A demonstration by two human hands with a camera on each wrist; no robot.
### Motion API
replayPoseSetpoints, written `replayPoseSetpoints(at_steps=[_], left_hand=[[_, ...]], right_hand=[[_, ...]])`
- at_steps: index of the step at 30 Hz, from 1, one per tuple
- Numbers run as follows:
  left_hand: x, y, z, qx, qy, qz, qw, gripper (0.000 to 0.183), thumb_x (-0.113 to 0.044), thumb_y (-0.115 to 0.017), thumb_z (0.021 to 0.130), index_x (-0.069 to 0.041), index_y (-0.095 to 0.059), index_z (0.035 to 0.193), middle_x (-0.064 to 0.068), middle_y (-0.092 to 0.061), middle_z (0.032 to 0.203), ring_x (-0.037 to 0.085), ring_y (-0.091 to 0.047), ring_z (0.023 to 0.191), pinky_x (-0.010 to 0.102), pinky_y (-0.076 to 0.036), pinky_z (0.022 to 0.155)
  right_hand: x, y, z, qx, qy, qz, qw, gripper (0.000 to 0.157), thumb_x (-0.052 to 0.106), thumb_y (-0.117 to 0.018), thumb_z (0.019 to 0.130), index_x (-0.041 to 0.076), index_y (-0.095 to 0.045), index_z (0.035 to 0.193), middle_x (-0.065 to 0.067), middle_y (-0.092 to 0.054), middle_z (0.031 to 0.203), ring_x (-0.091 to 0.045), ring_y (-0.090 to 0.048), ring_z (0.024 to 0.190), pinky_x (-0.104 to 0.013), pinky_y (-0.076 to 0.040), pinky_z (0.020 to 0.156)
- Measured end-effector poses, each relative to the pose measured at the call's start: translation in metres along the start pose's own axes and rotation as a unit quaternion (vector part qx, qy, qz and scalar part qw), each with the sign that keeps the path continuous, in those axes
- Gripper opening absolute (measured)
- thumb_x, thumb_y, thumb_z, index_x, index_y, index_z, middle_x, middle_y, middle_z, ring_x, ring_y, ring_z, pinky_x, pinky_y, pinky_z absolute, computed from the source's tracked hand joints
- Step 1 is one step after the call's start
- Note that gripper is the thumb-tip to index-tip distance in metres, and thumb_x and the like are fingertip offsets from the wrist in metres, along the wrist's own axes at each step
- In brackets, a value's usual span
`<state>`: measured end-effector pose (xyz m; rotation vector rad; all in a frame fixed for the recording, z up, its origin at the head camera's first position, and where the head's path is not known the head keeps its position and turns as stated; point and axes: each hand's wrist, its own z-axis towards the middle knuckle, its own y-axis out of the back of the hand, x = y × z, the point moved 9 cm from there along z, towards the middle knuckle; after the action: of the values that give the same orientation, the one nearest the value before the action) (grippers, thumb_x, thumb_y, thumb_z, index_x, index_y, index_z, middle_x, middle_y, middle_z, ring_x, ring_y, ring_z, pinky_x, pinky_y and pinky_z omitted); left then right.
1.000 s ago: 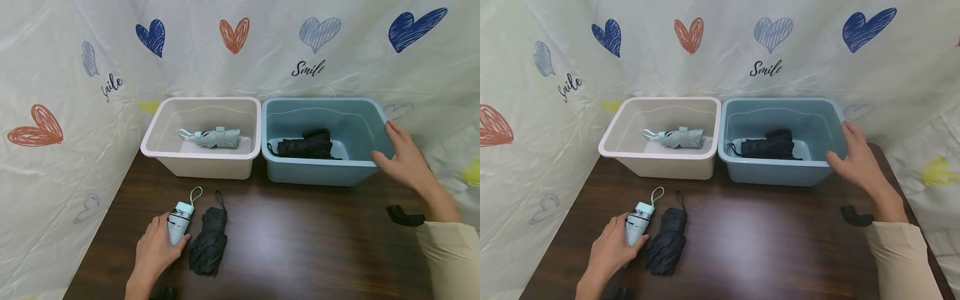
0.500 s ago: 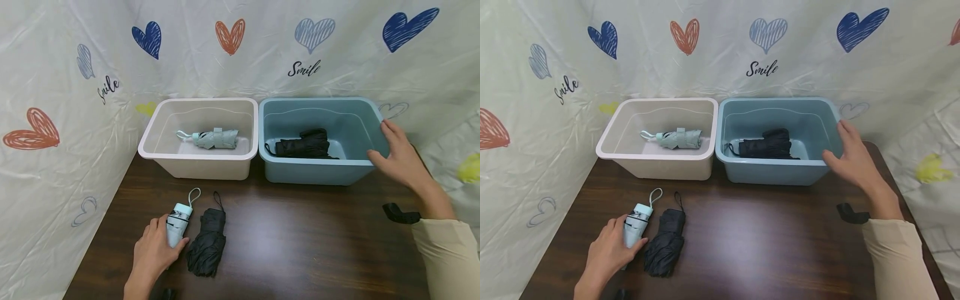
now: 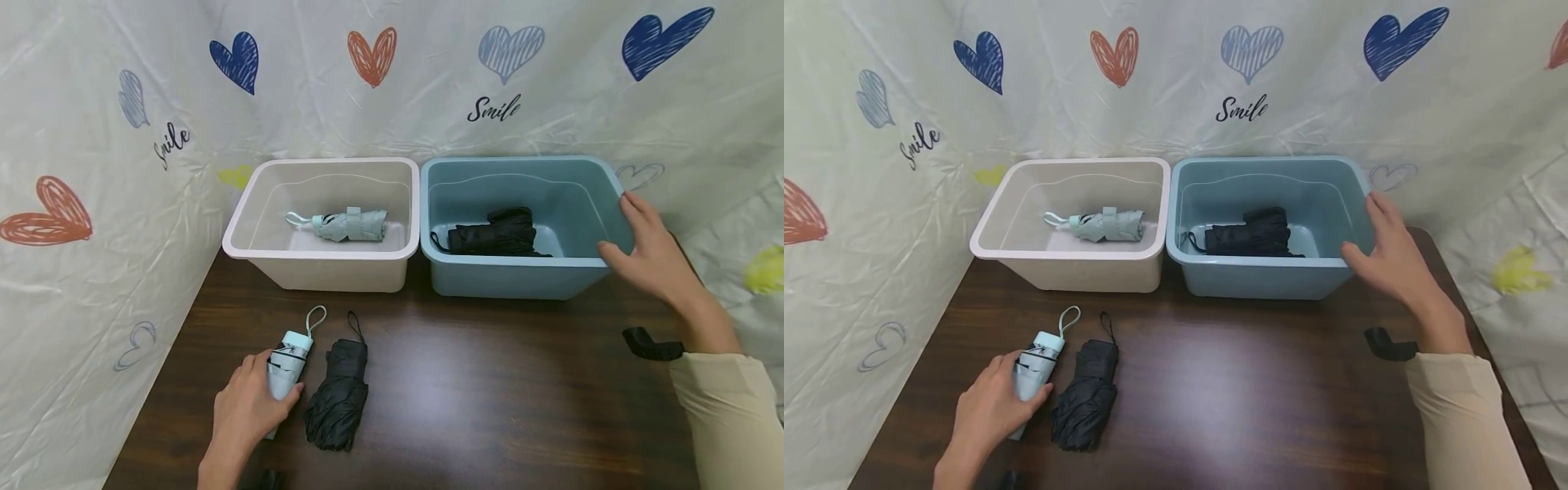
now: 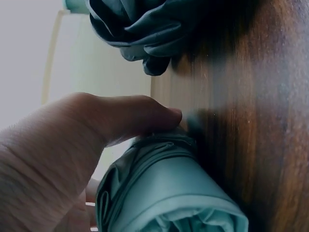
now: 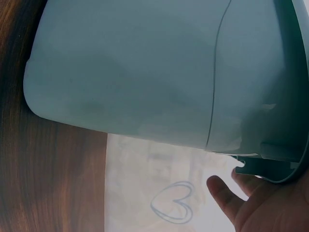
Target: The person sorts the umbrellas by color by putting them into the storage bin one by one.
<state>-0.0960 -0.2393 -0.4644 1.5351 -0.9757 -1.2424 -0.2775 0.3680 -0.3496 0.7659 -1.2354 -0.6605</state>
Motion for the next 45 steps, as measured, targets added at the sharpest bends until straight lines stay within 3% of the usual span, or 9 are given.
replayPoseSetpoints(at_steps=[7, 15, 24, 32, 45], left_hand=[[0.005, 0.0, 0.004, 0.005, 0.006, -0.006, 0.9999, 0.084, -0.053, -0.086, 0.079, -0.002, -0.061, 0.141, 0.017, -0.07, 0.118, 0.025, -0.065, 0.081, 0.04, -0.049, 0.057], [0.01, -0.001, 0.004, 0.027, 0.022, -0.015, 0.9993, 0.086, -0.055, -0.084, 0.081, -0.001, -0.059, 0.143, 0.017, -0.07, 0.118, 0.023, -0.065, 0.081, 0.04, -0.047, 0.057], [0.006, -0.003, -0.002, 0.06, 0.008, -0.016, 0.998, 0.107, -0.06, -0.089, 0.075, 0.006, -0.047, 0.148, 0.023, -0.065, 0.124, 0.032, -0.065, 0.099, 0.05, -0.054, 0.066], [0.008, -0.003, -0.005, 0.04, 0.012, -0.037, 0.9984, 0.09, -0.043, -0.088, 0.08, 0.007, -0.048, 0.143, 0.023, -0.066, 0.119, 0.032, -0.064, 0.096, 0.046, -0.054, 0.065], [0.016, -0.003, -0.004, 0.047, 0.021, -0.058, 0.997, 0.088, -0.052, -0.086, 0.08, -0.001, -0.056, 0.145, 0.018, -0.07, 0.123, 0.024, -0.067, 0.087, 0.042, -0.051, 0.063]], right_hand=[[0.0, 0.0, -0.001, 0.009, -0.005, -0.006, 1.0, 0.087, 0.029, -0.053, 0.101, 0.0, -0.007, 0.169, -0.024, -0.002, 0.178, -0.058, -0.01, 0.16, -0.08, -0.014, 0.122], [0.001, 0.0, 0.001, -0.001, 0.001, -0.008, 1.0, 0.086, 0.027, -0.054, 0.099, -0.001, -0.01, 0.169, -0.026, -0.006, 0.177, -0.058, -0.015, 0.158, -0.08, -0.016, 0.121], [0.002, 0.0, 0.001, -0.003, 0.008, -0.007, 1.0, 0.086, 0.025, -0.055, 0.099, -0.004, -0.012, 0.167, -0.028, -0.008, 0.176, -0.058, -0.015, 0.159, -0.078, -0.016, 0.123], [0.004, 0.001, 0.002, -0.007, 0.015, -0.011, 1.0, 0.085, 0.023, -0.054, 0.099, -0.007, -0.013, 0.166, -0.031, -0.01, 0.175, -0.06, -0.015, 0.157, -0.079, -0.016, 0.122], [0.005, 0.001, 0.002, -0.01, 0.007, -0.015, 1.0, 0.085, 0.023, -0.054, 0.098, -0.006, -0.013, 0.166, -0.031, -0.01, 0.175, -0.059, -0.015, 0.158, -0.078, -0.017, 0.122]])
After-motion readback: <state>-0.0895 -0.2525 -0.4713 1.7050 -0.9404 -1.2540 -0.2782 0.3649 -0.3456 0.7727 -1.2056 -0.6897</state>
